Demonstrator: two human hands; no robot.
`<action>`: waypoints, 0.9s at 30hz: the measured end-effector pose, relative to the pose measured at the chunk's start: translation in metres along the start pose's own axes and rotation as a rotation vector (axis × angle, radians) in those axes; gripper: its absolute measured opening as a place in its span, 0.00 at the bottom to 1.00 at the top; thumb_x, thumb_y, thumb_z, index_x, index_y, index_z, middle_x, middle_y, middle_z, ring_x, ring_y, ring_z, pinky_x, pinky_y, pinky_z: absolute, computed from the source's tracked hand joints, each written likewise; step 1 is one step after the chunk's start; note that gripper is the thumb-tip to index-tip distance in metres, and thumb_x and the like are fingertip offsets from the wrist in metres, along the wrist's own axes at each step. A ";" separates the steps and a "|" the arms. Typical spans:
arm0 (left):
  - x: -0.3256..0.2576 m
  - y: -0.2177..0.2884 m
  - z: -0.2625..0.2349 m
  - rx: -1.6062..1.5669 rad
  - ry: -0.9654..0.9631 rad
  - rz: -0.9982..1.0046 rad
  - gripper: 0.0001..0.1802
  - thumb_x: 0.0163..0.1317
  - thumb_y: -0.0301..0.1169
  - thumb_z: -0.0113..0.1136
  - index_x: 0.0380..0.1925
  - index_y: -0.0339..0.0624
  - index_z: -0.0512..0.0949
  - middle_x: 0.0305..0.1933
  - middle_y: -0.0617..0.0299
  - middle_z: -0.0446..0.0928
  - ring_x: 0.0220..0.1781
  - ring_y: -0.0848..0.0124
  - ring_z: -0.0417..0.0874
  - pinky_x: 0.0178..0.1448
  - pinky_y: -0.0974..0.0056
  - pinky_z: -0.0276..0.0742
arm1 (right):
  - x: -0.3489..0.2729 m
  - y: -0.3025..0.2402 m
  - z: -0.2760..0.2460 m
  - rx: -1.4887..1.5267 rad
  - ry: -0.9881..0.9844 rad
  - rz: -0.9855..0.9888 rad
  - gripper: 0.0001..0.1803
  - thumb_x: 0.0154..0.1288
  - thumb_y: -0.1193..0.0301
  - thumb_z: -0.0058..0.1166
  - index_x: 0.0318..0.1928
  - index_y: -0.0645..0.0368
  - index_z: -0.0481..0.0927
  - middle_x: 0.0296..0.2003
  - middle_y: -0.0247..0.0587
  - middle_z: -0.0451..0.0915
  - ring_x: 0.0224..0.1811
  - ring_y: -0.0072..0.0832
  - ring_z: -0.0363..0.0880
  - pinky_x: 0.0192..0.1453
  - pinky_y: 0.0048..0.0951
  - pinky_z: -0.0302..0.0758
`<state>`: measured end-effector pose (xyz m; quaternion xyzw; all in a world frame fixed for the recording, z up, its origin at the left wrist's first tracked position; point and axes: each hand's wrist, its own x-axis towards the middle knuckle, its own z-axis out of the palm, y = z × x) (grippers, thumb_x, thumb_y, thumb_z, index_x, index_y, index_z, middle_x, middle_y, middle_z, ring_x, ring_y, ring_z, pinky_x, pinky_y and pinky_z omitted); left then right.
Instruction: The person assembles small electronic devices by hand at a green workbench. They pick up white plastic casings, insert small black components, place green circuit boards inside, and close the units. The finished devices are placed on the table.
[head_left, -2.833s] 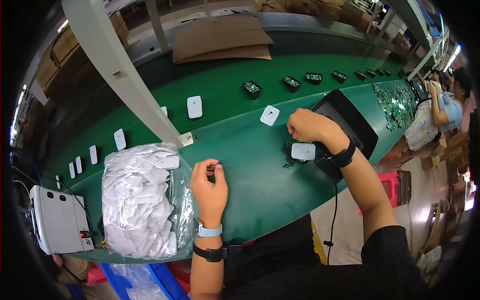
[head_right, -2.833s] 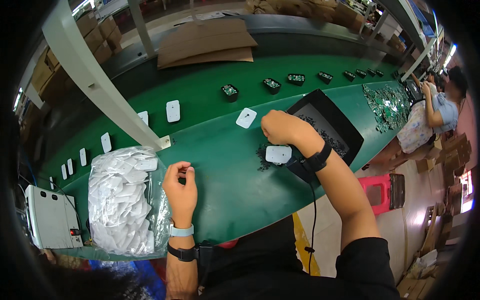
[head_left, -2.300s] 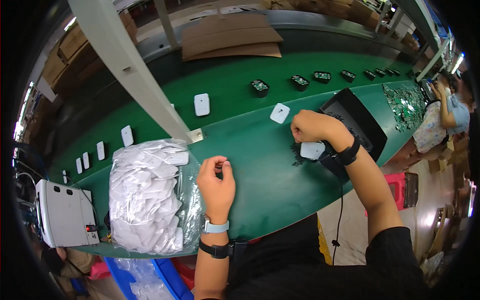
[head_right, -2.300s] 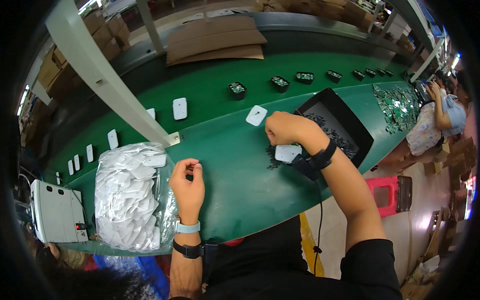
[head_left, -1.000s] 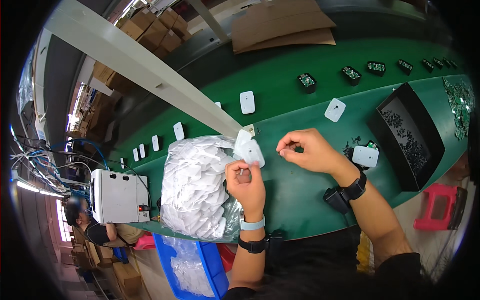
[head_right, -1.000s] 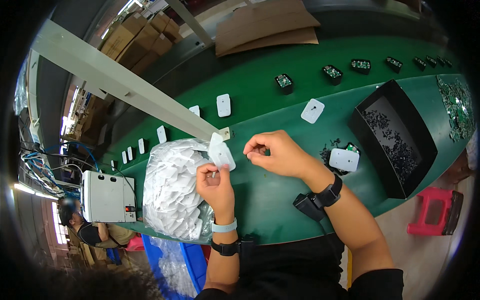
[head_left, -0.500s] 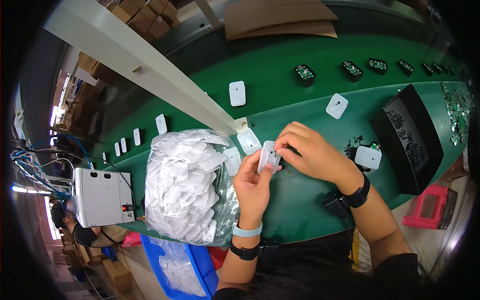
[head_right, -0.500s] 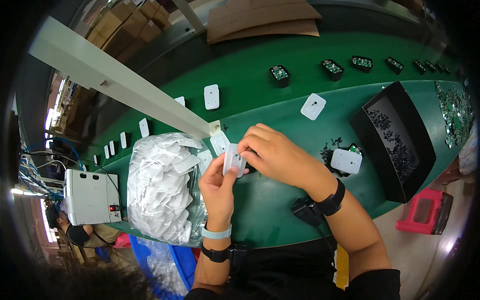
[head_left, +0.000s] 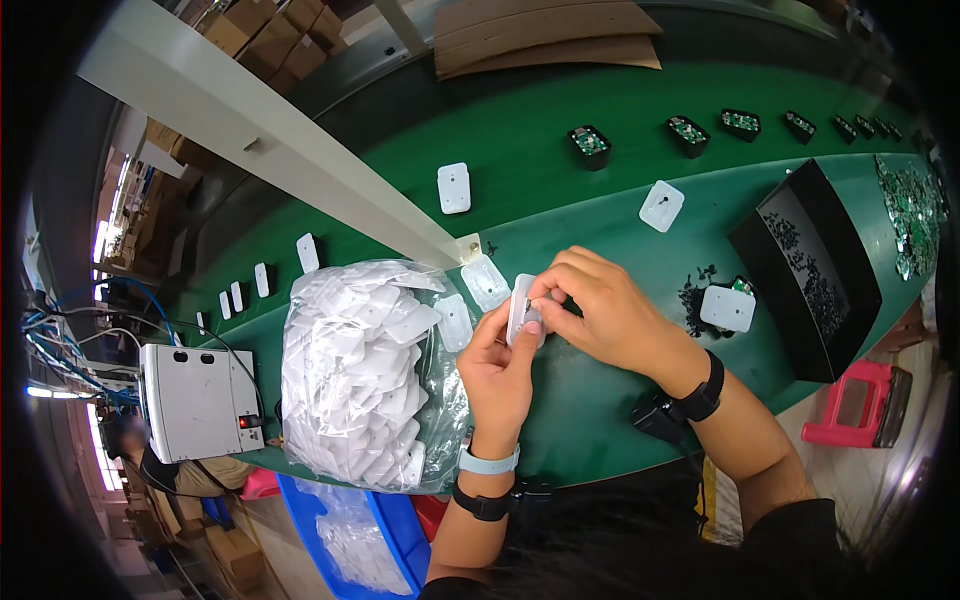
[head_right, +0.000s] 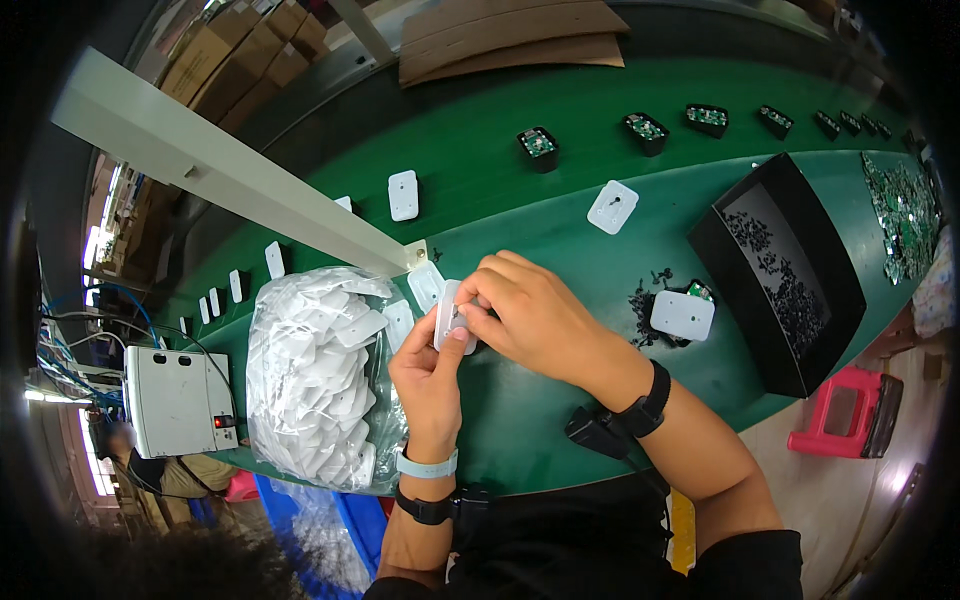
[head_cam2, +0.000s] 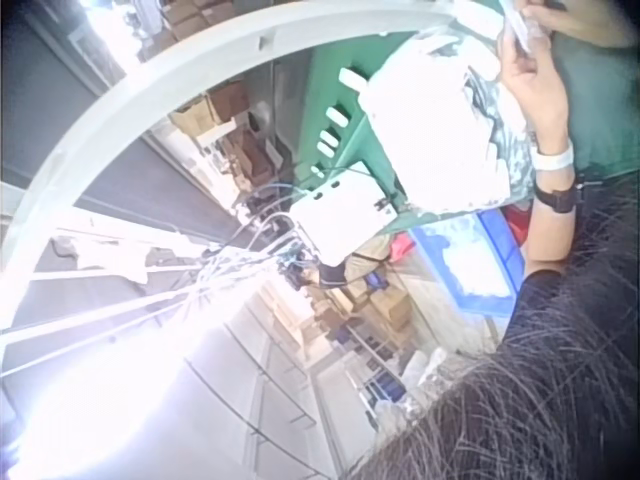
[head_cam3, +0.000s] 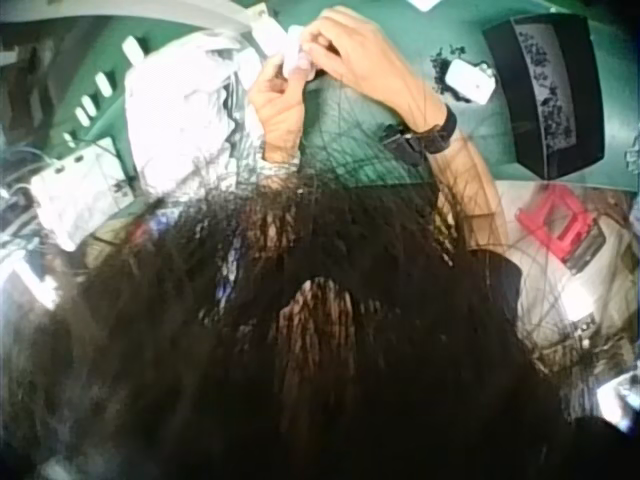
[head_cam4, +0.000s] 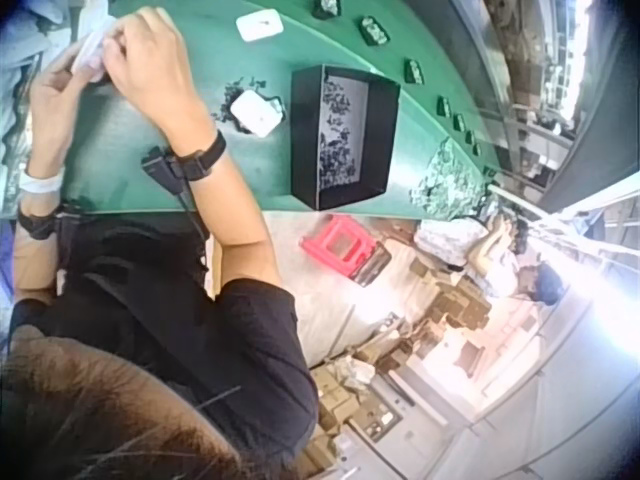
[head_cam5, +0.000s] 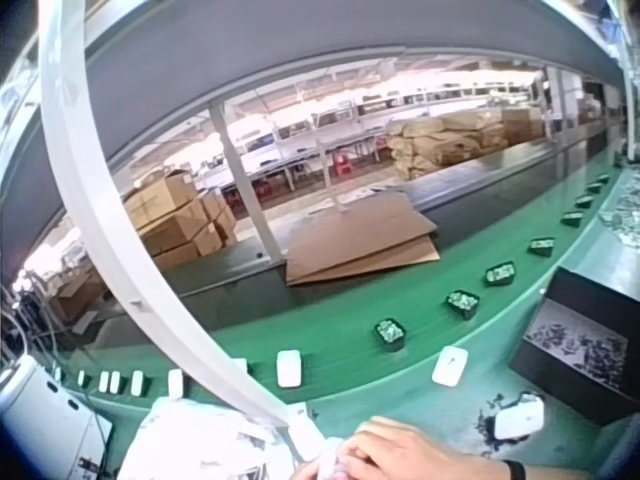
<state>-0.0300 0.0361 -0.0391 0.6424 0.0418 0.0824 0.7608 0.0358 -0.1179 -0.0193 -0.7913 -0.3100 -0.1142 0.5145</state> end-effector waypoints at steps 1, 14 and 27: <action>0.000 0.001 0.000 -0.021 -0.002 -0.016 0.18 0.71 0.20 0.60 0.59 0.28 0.77 0.51 0.56 0.82 0.50 0.73 0.84 0.53 0.68 0.81 | 0.001 0.001 -0.001 0.020 0.011 -0.006 0.08 0.58 0.76 0.64 0.37 0.62 0.78 0.32 0.38 0.77 0.34 0.34 0.77 0.37 0.34 0.76; 0.001 0.002 -0.002 -0.110 -0.025 -0.177 0.14 0.71 0.22 0.56 0.54 0.26 0.78 0.47 0.54 0.84 0.42 0.70 0.83 0.44 0.65 0.79 | -0.001 0.001 -0.013 0.816 -0.274 0.588 0.13 0.64 0.79 0.65 0.48 0.67 0.79 0.43 0.40 0.83 0.41 0.20 0.84 0.41 0.22 0.80; 0.010 -0.001 -0.004 -0.303 0.056 -0.131 0.15 0.72 0.25 0.59 0.54 0.26 0.78 0.47 0.52 0.83 0.43 0.67 0.86 0.47 0.63 0.84 | 0.090 0.120 -0.027 -0.633 0.222 0.351 0.22 0.57 0.71 0.66 0.52 0.62 0.76 0.47 0.54 0.77 0.50 0.51 0.79 0.55 0.47 0.77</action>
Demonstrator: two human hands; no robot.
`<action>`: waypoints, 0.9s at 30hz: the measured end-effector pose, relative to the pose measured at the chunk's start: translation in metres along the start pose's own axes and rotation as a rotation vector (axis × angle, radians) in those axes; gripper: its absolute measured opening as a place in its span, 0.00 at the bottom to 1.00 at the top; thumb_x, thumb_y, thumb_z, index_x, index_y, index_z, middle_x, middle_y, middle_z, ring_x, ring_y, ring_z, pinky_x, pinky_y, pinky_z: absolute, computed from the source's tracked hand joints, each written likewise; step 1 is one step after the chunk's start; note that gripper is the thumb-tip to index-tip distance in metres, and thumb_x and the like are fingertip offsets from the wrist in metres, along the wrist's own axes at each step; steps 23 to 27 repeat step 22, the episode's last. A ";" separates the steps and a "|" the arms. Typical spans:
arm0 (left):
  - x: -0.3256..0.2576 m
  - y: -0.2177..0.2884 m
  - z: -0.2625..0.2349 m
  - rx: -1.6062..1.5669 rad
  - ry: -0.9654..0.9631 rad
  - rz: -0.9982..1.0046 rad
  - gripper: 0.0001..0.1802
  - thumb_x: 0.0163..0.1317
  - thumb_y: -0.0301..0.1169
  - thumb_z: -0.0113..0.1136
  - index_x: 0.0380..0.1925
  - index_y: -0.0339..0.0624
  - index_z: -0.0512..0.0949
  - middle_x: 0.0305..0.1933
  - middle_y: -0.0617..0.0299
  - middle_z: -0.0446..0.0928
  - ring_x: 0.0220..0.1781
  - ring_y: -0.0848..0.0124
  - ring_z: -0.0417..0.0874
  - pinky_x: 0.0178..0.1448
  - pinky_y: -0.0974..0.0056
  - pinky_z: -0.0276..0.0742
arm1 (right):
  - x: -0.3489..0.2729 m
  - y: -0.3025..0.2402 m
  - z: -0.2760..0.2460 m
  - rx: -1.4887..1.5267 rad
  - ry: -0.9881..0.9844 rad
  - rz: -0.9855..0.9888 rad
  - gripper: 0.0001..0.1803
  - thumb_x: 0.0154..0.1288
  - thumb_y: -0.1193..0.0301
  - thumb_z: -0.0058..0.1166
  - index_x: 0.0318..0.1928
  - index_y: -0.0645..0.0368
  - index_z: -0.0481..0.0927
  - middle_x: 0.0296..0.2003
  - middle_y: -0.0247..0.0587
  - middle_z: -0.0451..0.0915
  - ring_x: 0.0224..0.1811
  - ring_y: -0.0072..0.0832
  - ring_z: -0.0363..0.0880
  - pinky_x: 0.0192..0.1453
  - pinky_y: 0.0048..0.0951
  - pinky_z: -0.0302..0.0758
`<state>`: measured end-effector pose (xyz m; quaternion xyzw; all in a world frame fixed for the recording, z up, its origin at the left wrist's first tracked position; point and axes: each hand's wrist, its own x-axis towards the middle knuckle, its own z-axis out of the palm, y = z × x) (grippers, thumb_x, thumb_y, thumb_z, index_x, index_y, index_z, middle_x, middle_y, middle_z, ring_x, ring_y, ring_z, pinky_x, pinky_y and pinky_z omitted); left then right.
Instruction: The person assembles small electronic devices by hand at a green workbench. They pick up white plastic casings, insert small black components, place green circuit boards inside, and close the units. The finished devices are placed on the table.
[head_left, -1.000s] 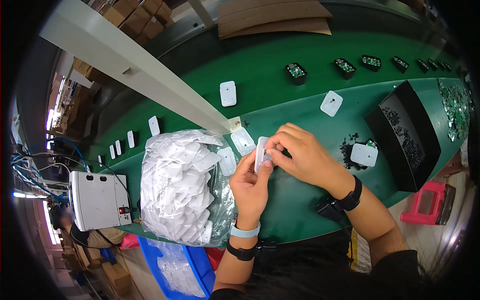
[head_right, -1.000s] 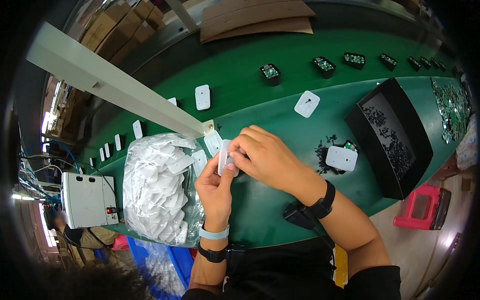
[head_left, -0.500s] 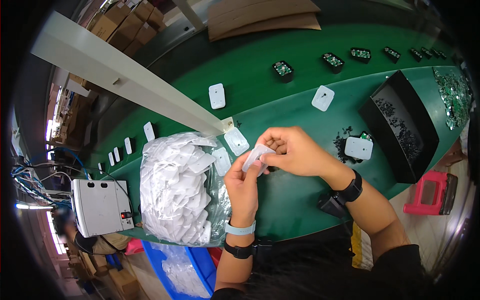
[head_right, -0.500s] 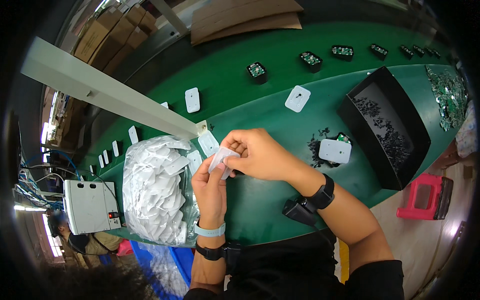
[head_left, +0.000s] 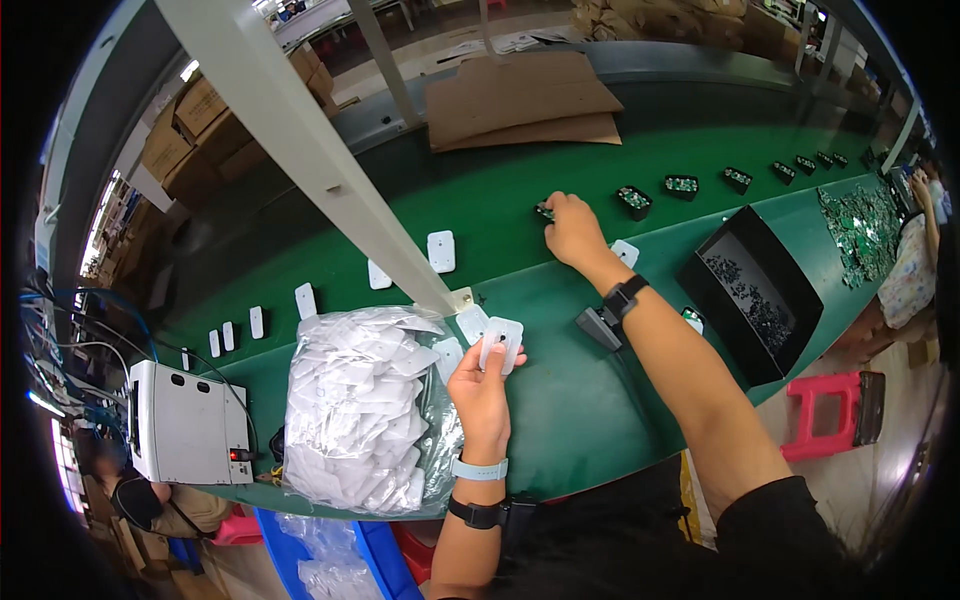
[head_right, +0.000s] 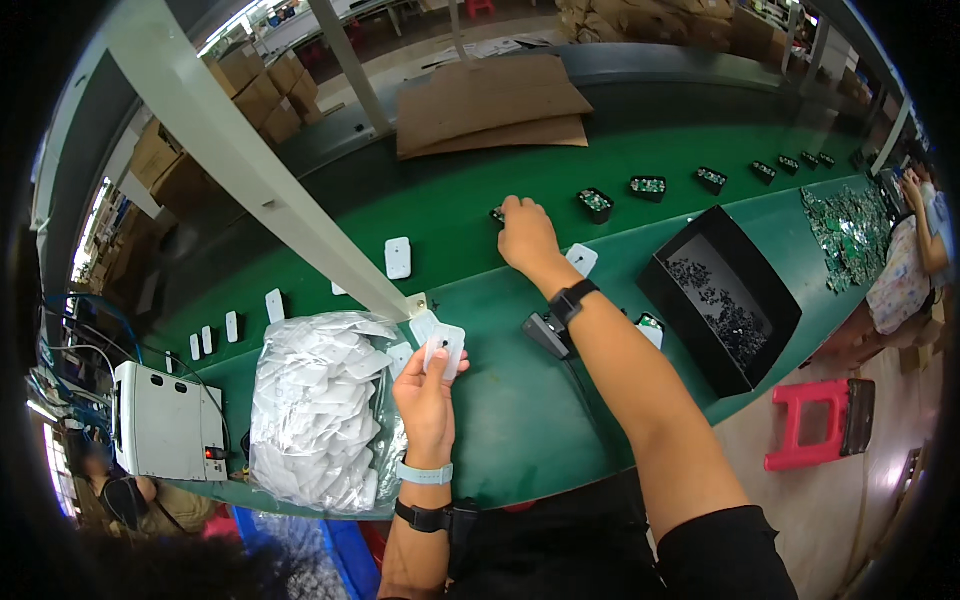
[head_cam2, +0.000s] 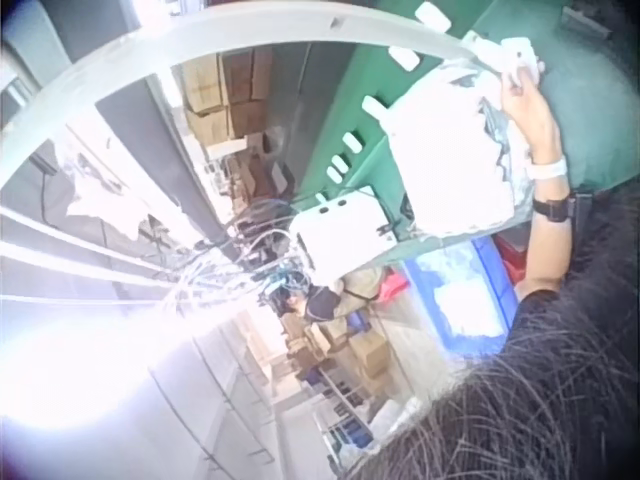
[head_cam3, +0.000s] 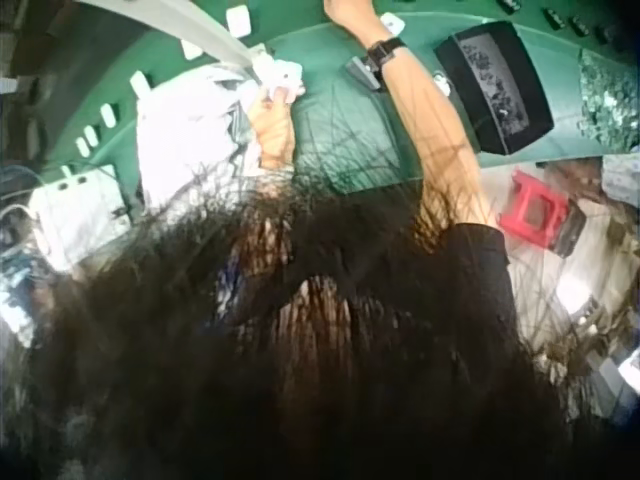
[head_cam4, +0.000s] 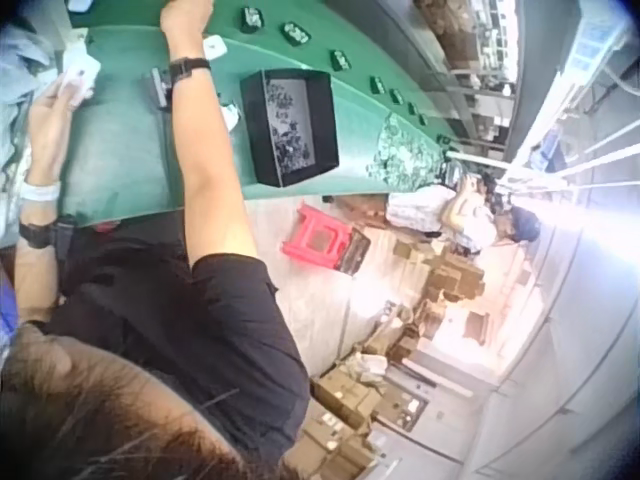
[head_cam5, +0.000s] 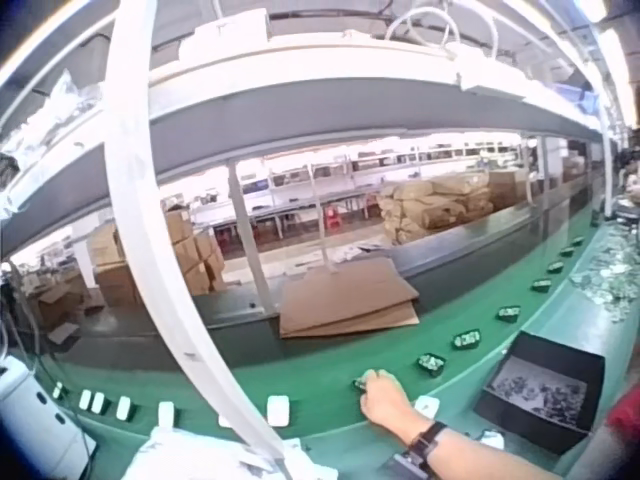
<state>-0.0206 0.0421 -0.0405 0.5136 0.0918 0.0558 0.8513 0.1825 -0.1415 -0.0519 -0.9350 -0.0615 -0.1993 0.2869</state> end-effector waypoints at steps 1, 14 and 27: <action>0.001 0.000 -0.003 -0.058 0.009 -0.017 0.15 0.72 0.25 0.59 0.54 0.26 0.78 0.48 0.52 0.83 0.44 0.66 0.86 0.47 0.63 0.84 | 0.002 -0.007 -0.003 0.064 -0.022 -0.003 0.22 0.56 0.72 0.65 0.51 0.62 0.76 0.48 0.54 0.77 0.50 0.51 0.79 0.55 0.47 0.77; 0.006 0.006 -0.019 -0.389 -0.060 -0.168 0.21 0.78 0.33 0.47 0.59 0.24 0.73 0.59 0.46 0.79 0.59 0.53 0.83 0.66 0.50 0.79 | -0.113 -0.058 -0.087 1.209 -0.653 0.184 0.19 0.65 0.83 0.57 0.56 0.65 0.77 0.50 0.44 0.81 0.50 0.22 0.80 0.54 0.27 0.78; -0.001 0.000 -0.008 -0.212 -0.195 -0.179 0.30 0.73 0.31 0.56 0.69 0.25 0.64 0.69 0.48 0.72 0.73 0.58 0.71 0.79 0.52 0.63 | -0.122 -0.056 -0.074 1.107 -0.408 0.065 0.21 0.61 0.77 0.67 0.55 0.65 0.78 0.46 0.39 0.84 0.41 0.20 0.82 0.45 0.22 0.79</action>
